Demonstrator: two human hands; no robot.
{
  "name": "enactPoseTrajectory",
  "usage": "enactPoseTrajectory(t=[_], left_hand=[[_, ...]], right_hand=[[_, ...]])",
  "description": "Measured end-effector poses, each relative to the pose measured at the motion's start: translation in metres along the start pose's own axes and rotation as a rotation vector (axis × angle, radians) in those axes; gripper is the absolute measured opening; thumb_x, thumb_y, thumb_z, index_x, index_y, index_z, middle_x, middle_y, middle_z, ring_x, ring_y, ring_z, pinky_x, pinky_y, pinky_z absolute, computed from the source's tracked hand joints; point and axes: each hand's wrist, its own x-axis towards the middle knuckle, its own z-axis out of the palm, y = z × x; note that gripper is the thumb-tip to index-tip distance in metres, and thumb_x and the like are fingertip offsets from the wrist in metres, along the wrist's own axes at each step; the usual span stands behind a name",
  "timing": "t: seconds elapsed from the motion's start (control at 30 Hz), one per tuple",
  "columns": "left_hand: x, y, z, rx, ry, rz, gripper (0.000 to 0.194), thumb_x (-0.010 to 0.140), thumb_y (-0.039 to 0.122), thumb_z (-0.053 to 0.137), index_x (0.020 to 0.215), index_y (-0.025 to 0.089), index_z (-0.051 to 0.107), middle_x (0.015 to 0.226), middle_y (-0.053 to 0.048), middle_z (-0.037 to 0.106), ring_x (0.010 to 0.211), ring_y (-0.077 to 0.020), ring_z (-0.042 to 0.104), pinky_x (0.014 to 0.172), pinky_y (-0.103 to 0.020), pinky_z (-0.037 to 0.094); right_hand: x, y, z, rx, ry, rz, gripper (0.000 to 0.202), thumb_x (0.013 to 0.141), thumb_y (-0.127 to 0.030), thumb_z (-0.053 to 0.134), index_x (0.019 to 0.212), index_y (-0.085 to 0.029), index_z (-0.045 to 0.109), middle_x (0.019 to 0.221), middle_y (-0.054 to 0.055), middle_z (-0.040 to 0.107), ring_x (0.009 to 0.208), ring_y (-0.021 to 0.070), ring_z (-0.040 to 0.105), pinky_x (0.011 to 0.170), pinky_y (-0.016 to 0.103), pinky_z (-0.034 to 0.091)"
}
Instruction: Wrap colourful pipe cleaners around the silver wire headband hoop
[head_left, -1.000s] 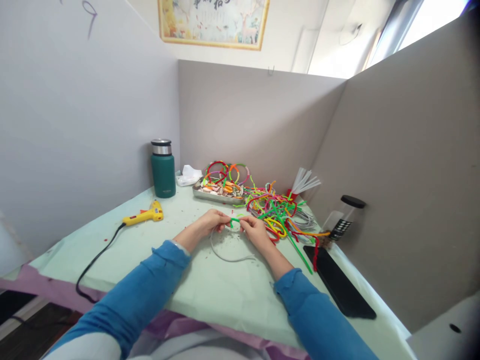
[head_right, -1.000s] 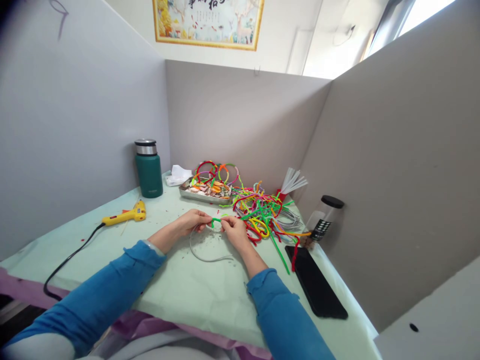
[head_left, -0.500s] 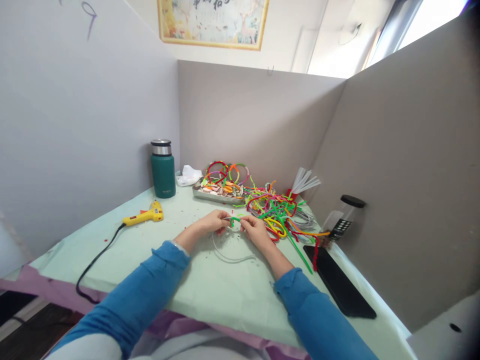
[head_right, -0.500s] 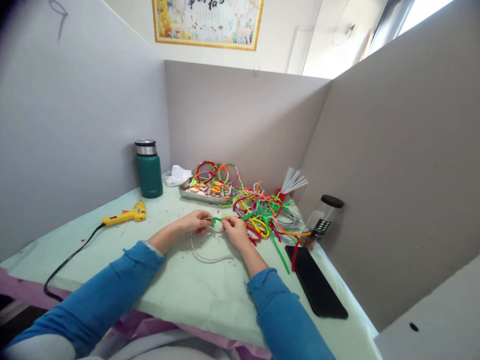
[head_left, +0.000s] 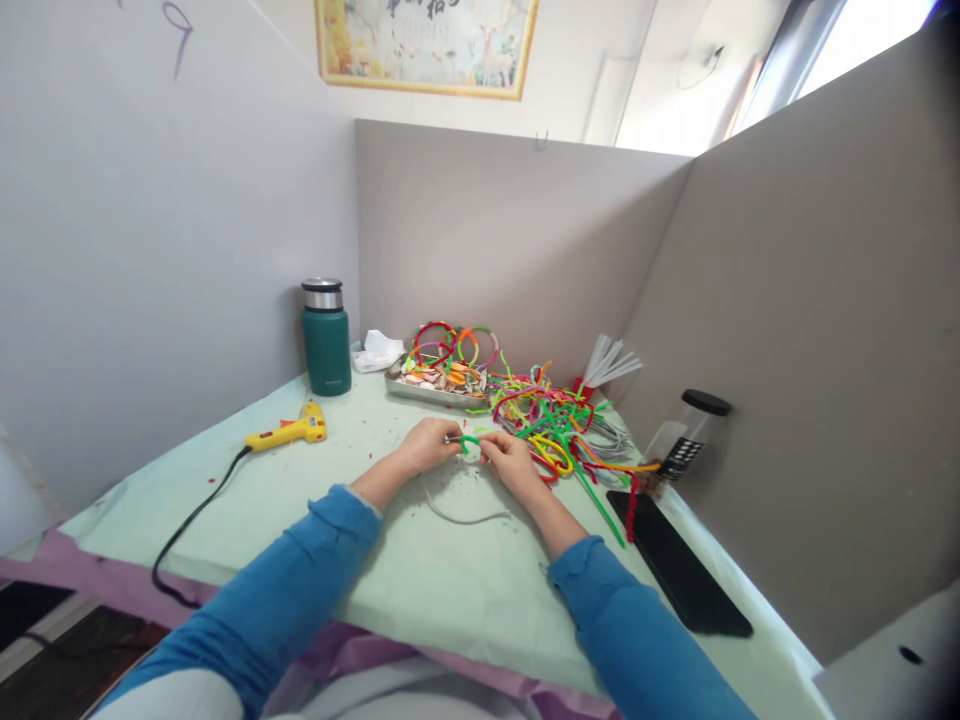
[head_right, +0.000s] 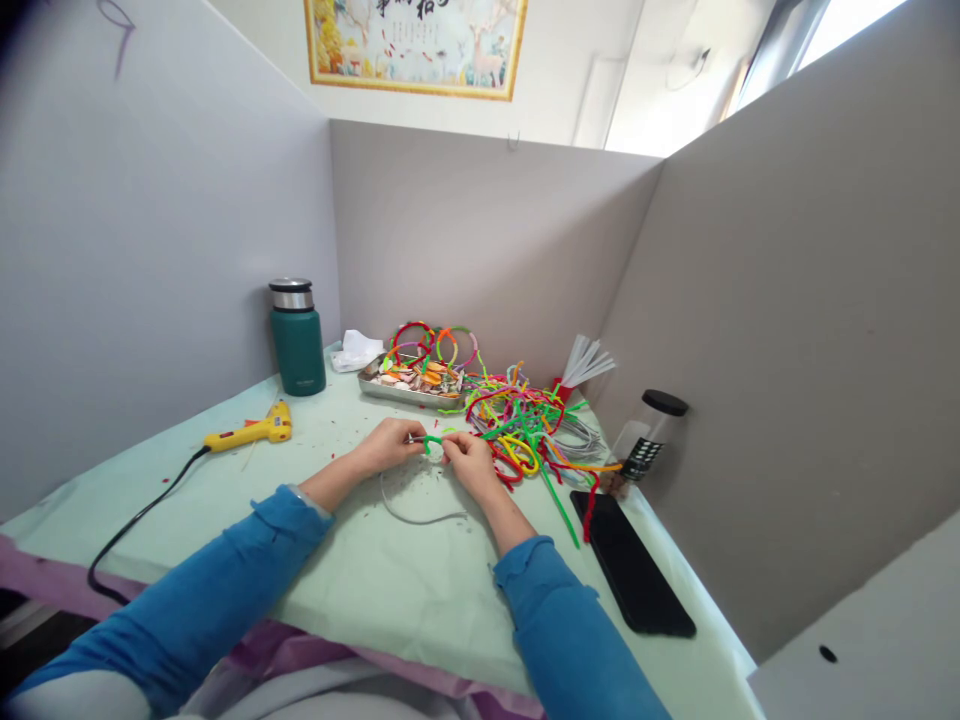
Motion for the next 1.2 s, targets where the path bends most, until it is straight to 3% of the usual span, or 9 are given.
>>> enactPoseTrajectory(t=[0.47, 0.63, 0.87, 1.2], left_hand=[[-0.0024, 0.0025, -0.0011, -0.014, 0.030, 0.035, 0.023, 0.081, 0.032, 0.054, 0.085, 0.017, 0.070, 0.073, -0.003, 0.068, 0.064, -0.0140, 0.054, 0.059, -0.022, 0.032], [-0.0018, 0.0064, -0.0033, -0.077, 0.011, -0.015, 0.022, 0.080, 0.028, 0.051, 0.069, 0.015, 0.066, 0.060, 0.000, 0.062, 0.058, -0.0119, 0.050, 0.056, -0.022, 0.030], [0.0006, 0.0055, -0.0040, -0.440, -0.125, -0.267, 0.029, 0.076, 0.037, 0.056, 0.058, 0.015, 0.060, 0.038, 0.004, 0.043, 0.038, -0.0095, 0.037, 0.045, -0.024, 0.027], [-0.0003, 0.0046, -0.0068, -0.975, -0.256, -0.510, 0.027, 0.065, 0.035, 0.071, 0.062, 0.012, 0.056, 0.052, 0.001, 0.054, 0.036, -0.0049, 0.035, 0.040, -0.024, 0.025]], right_hand=[[0.0005, 0.0025, -0.0011, -0.038, 0.002, -0.008, 0.017, 0.074, -0.033, 0.057, 0.075, -0.018, 0.066, 0.055, -0.001, 0.059, 0.047, 0.0125, 0.047, 0.046, 0.024, 0.035], [0.0000, 0.0033, -0.0009, -0.030, 0.002, -0.015, 0.018, 0.074, -0.033, 0.057, 0.075, -0.018, 0.066, 0.055, -0.001, 0.059, 0.048, 0.0126, 0.048, 0.047, 0.024, 0.036], [0.0011, 0.0071, -0.0008, -0.040, -0.020, -0.040, 0.018, 0.074, -0.034, 0.057, 0.075, -0.018, 0.067, 0.054, -0.001, 0.059, 0.047, 0.0126, 0.047, 0.046, 0.024, 0.035], [-0.0018, 0.0046, 0.0003, -0.073, -0.012, -0.117, 0.020, 0.074, -0.032, 0.056, 0.079, -0.017, 0.068, 0.056, 0.000, 0.060, 0.051, 0.0135, 0.050, 0.051, 0.025, 0.038]])
